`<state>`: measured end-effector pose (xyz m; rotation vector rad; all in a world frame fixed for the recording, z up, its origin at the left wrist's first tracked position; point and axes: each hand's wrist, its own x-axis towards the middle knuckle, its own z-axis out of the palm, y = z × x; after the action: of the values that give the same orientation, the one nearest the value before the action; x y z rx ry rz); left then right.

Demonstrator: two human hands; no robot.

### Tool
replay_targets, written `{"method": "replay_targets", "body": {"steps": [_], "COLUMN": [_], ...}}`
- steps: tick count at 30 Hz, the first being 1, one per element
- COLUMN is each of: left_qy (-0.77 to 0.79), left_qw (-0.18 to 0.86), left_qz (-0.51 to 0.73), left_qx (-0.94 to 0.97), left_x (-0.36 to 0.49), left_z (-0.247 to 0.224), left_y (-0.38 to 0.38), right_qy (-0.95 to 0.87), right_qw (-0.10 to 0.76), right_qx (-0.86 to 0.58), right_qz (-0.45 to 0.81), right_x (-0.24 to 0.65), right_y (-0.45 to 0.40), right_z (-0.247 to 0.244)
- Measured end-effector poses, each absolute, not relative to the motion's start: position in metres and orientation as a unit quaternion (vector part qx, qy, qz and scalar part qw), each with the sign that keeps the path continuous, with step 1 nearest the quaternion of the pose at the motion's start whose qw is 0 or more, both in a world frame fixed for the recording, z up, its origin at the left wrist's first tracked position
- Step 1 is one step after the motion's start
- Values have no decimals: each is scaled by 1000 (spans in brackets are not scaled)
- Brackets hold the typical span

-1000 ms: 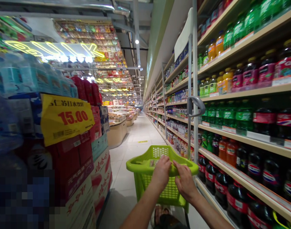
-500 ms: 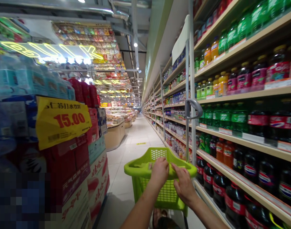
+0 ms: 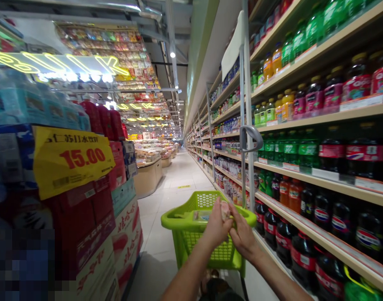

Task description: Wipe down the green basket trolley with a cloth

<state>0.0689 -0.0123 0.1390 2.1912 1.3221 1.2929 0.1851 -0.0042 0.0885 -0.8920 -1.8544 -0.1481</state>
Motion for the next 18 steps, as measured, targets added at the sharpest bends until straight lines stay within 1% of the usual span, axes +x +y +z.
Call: {"method": "replay_targets", "body": {"steps": [2,5,8,11,13,15,17,18], "left_qy": [470,500,561,593,595,599,599,599], "left_qw": [166,146,79,-14,-50,-70,-82,-85], "left_qz": [390,307,293,254,237,234,233,234], "left_qx": [775,796,770,764,766,763,761,761], "left_x": [51,10,-21,-36,-39,-40,-39,-39], "left_z": [147,153,145,132,128,127,128,128], "left_y": [-16,-20,-17,-13,-11,-12,-14,-15], "right_qy": [-797,-805,-808,-830,-842,-844,-826,-806], "right_qw": [472,421,397,380,382,394,405,406], "right_qx": [-377,-417,-434,-403,-366,-348,-385,-429], "right_qz": [-19,23,8,-70,-105,-106,-68,-36], "right_x": [182,159,125,104,110,133,168,187], "right_y": [-8,-14,-15,-10,-6,-2,4,9], "right_z": [103,122,126,119,113,110,111,113]}}
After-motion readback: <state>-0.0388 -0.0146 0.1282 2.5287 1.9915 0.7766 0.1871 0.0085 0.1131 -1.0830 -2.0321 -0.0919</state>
